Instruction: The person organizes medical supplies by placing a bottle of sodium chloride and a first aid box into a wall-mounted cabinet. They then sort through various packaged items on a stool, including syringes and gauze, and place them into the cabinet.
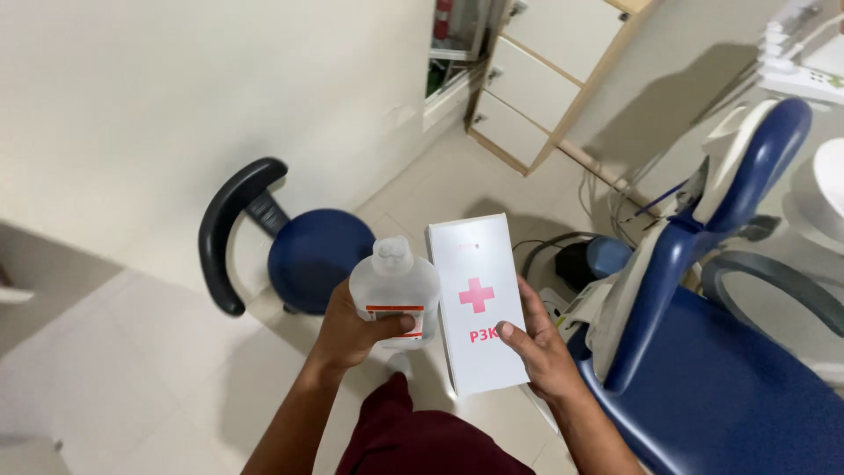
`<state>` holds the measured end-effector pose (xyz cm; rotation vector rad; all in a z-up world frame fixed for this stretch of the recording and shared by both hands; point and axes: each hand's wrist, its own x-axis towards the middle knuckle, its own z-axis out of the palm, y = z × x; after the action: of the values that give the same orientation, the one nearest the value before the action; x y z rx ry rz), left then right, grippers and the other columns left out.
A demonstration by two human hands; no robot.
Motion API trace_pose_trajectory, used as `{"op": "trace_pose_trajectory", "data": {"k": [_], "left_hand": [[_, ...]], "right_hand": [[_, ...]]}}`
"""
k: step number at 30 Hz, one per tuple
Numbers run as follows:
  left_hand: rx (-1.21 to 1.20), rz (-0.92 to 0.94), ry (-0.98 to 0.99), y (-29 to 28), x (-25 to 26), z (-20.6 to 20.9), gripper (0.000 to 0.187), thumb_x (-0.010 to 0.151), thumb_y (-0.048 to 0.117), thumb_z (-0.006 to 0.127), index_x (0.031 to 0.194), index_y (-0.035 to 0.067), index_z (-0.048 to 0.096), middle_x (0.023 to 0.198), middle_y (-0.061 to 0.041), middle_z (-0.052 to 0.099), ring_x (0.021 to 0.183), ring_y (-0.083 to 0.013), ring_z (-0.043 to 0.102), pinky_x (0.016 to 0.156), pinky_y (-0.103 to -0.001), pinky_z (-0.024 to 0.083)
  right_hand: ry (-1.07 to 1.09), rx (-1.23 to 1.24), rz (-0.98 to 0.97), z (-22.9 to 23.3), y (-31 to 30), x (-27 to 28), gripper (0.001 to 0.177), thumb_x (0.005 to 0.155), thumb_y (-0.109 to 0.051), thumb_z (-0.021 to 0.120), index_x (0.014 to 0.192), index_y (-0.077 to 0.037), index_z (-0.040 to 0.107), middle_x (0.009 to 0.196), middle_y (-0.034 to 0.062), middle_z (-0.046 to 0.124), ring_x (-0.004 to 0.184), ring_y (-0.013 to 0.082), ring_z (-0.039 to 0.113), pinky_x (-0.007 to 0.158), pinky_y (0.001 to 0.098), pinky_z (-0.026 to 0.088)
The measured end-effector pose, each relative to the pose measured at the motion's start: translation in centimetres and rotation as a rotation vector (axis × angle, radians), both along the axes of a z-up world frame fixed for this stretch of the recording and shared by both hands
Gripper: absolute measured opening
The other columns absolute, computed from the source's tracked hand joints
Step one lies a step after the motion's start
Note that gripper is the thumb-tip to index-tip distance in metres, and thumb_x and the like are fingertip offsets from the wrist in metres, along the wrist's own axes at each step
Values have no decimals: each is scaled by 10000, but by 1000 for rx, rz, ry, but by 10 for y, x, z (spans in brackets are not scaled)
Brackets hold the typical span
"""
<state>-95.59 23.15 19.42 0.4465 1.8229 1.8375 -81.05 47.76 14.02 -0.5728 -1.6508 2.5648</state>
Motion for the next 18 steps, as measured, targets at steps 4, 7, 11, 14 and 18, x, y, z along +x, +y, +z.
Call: {"op": "trace_pose_trajectory", "data": {"k": [4, 7, 11, 14, 18], "left_hand": [[71, -87, -75, 38, -75, -10, 532, 702, 35, 893, 1200, 39, 704, 1069, -80, 785, 1007, -186, 747, 890, -381, 628], [97, -127, -153, 74, -131, -13, 557, 681, 64, 882, 1207, 54, 699, 1063, -77, 787, 995, -183, 751, 871, -376, 627], [27, -230, -96, 134, -202, -30, 525, 693, 113, 883, 1187, 50, 717, 1044, -75, 795, 983, -173, 751, 863, -368, 624], [22, -292, -52, 189, -256, -55, 510, 701, 134, 890, 1173, 39, 724, 1036, -73, 792, 978, -173, 744, 861, -373, 619], [45, -293, -84, 268, -314, -66, 574, 671, 165, 900, 1192, 62, 682, 1041, -54, 767, 974, -166, 724, 847, -387, 617]], "right_hand": [[53, 24, -87, 9, 28, -47, 847, 879, -218, 692, 1608, -74, 287, 1557, 184, 470, 1427, 295, 451, 1145, 451, 379], [-16, 15, -194, 12, 49, -75, 840, 872, -215, 688, 1601, -96, 290, 1567, 157, 470, 1437, 284, 451, 1151, 450, 365], [-91, -14, -335, 8, 82, -118, 841, 858, -223, 684, 1603, -125, 304, 1552, 148, 479, 1417, 286, 478, 1137, 453, 392], [-81, -56, -427, -8, 114, -156, 842, 846, -211, 692, 1595, -123, 318, 1567, 137, 460, 1419, 285, 471, 1131, 447, 392], [30, -33, -457, -31, 171, -212, 833, 862, -188, 698, 1598, -86, 321, 1576, 181, 448, 1414, 299, 455, 1126, 437, 385]]}}
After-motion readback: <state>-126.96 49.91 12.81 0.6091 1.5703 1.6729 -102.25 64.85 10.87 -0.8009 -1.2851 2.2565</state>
